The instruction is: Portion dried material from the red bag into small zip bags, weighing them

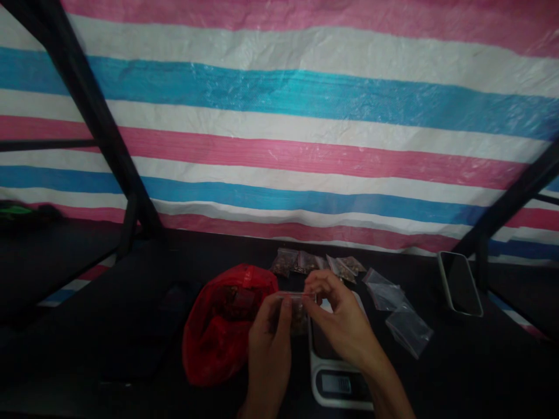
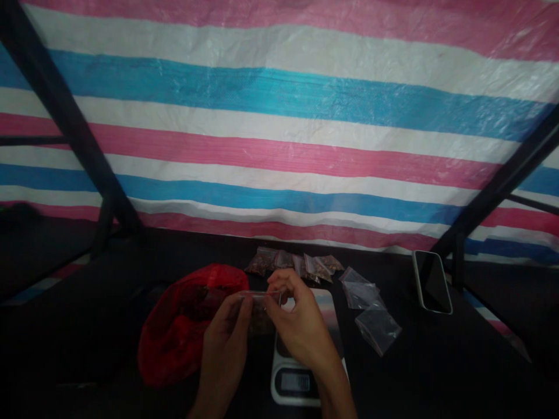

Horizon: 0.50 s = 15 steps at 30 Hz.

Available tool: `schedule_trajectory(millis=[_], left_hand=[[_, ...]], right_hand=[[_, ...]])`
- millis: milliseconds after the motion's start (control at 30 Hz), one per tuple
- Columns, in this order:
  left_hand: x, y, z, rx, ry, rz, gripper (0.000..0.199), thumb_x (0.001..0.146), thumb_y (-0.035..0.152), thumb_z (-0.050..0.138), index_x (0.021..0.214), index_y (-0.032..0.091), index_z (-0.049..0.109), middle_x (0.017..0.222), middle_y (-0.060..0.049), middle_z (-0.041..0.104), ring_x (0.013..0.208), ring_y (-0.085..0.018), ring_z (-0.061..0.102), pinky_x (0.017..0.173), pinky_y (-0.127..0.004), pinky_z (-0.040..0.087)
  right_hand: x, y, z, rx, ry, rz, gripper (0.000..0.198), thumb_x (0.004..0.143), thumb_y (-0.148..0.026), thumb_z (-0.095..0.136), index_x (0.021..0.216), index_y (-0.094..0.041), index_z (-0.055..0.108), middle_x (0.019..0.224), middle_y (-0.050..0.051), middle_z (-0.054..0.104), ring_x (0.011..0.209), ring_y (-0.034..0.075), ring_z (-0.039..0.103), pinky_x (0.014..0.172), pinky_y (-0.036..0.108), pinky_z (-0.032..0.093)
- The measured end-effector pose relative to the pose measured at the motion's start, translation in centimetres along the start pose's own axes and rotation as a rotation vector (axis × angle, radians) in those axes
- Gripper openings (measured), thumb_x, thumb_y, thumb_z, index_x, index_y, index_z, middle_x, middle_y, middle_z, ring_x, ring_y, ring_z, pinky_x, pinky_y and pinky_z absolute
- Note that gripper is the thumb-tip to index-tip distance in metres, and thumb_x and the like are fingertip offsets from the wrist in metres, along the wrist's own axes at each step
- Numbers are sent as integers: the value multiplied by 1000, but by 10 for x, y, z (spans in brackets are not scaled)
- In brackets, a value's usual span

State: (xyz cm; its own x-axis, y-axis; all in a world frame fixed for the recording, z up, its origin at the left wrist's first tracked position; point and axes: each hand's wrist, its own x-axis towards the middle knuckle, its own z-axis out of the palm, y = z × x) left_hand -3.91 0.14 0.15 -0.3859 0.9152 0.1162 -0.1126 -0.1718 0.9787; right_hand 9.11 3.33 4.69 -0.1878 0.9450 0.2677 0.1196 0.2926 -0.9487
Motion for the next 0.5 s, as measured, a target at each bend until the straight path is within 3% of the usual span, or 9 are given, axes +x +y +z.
schedule_trajectory(millis=[100,267,367,500], left_hand=[[1,0,-1,-6,14,7,46,87,66,69,91,20,75,92,-7,80,83,-23,77,77,-33,63],[0,-3,-4,24,5,27,45,87,65,70,90,21,76,91,-8,81,80,-24,77,75,-34,65],[0,-3,-6,23,-16,99,41,90,61,70,91,21,78,96,-9,82,87,-24,79,79,-34,66],[4,-4,-15,40,-102,165,32,96,53,66,94,23,80,108,-10,82,101,-25,79,90,-37,66]], right_hand=[[1,-1,4,-25,13,-36,9,86,-24,68,94,-24,64,87,-1,64,83,17,60,77,28,49],[0,-3,11,8,-29,-17,19,89,-26,67,107,-25,64,91,-1,67,86,17,64,80,28,50],[-1,-3,13,24,-43,-25,12,87,-23,68,97,-25,62,86,-3,64,80,15,61,73,25,48],[2,-5,11,50,-37,-18,19,86,-22,69,103,-25,63,87,-3,67,82,15,62,74,25,48]])
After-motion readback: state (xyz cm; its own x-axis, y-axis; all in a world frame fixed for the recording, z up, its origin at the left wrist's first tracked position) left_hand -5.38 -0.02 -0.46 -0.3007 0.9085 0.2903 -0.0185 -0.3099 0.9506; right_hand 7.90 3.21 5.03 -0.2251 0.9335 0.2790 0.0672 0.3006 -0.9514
